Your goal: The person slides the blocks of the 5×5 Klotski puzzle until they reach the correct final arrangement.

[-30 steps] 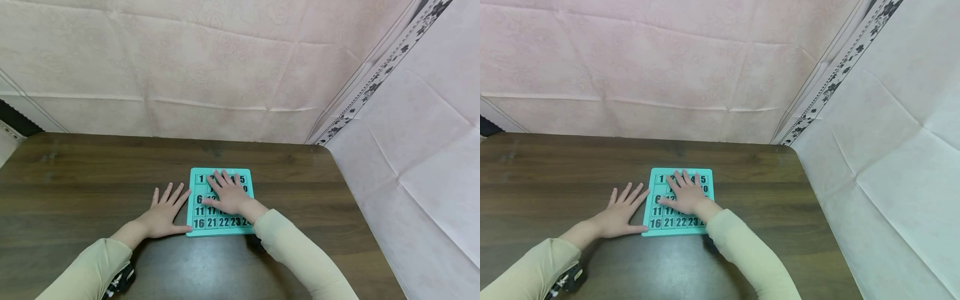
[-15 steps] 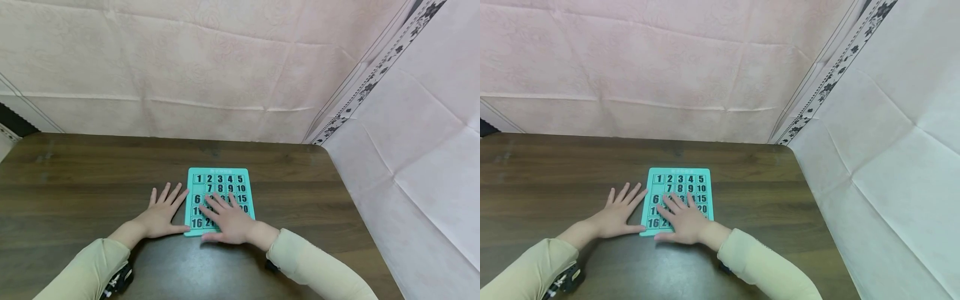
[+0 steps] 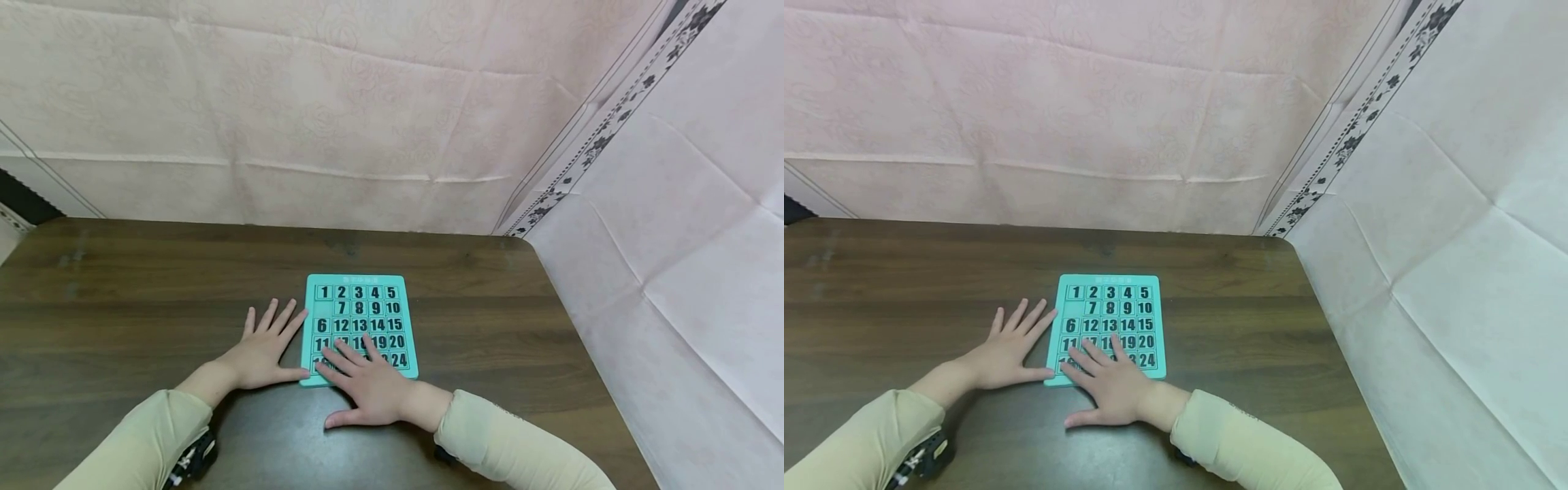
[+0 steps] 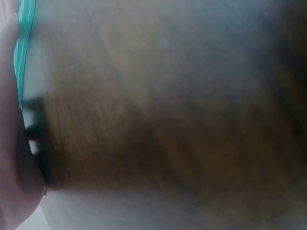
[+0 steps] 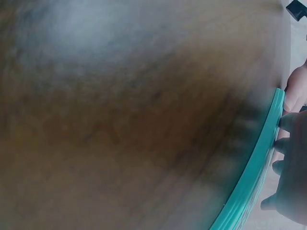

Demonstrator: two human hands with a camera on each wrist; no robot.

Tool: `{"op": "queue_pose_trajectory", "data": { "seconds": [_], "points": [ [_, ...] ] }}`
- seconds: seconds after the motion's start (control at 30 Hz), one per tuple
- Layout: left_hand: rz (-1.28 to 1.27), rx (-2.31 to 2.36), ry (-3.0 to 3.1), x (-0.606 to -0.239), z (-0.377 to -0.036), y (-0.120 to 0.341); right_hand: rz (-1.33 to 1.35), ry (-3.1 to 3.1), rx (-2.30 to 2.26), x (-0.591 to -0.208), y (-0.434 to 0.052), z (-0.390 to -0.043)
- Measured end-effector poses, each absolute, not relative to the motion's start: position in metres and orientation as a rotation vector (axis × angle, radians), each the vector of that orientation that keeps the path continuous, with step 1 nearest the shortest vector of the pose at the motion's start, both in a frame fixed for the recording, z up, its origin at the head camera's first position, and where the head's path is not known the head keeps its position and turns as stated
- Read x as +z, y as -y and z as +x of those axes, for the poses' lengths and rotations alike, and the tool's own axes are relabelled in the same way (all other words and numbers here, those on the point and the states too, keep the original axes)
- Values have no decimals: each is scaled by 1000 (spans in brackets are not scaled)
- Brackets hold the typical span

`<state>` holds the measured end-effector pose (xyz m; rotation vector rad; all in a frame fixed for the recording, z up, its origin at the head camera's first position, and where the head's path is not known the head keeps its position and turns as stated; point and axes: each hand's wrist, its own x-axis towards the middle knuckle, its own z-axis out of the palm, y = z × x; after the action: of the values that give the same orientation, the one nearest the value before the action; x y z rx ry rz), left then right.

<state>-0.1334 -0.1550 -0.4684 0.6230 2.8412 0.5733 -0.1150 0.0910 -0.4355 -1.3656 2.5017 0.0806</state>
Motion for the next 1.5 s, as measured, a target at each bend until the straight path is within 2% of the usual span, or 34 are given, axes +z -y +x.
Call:
{"op": "queue_pose_trajectory", "data": {
  "seconds": [1.17,1.5],
  "points": [
    [630,614,-2858,-467,-135,157,-1229,-2514,102,-430,-76,-144],
    [617,570,-2837,-464,-132,155,-1229,-2563,-33,-428,-103,-148]
  ]
}}
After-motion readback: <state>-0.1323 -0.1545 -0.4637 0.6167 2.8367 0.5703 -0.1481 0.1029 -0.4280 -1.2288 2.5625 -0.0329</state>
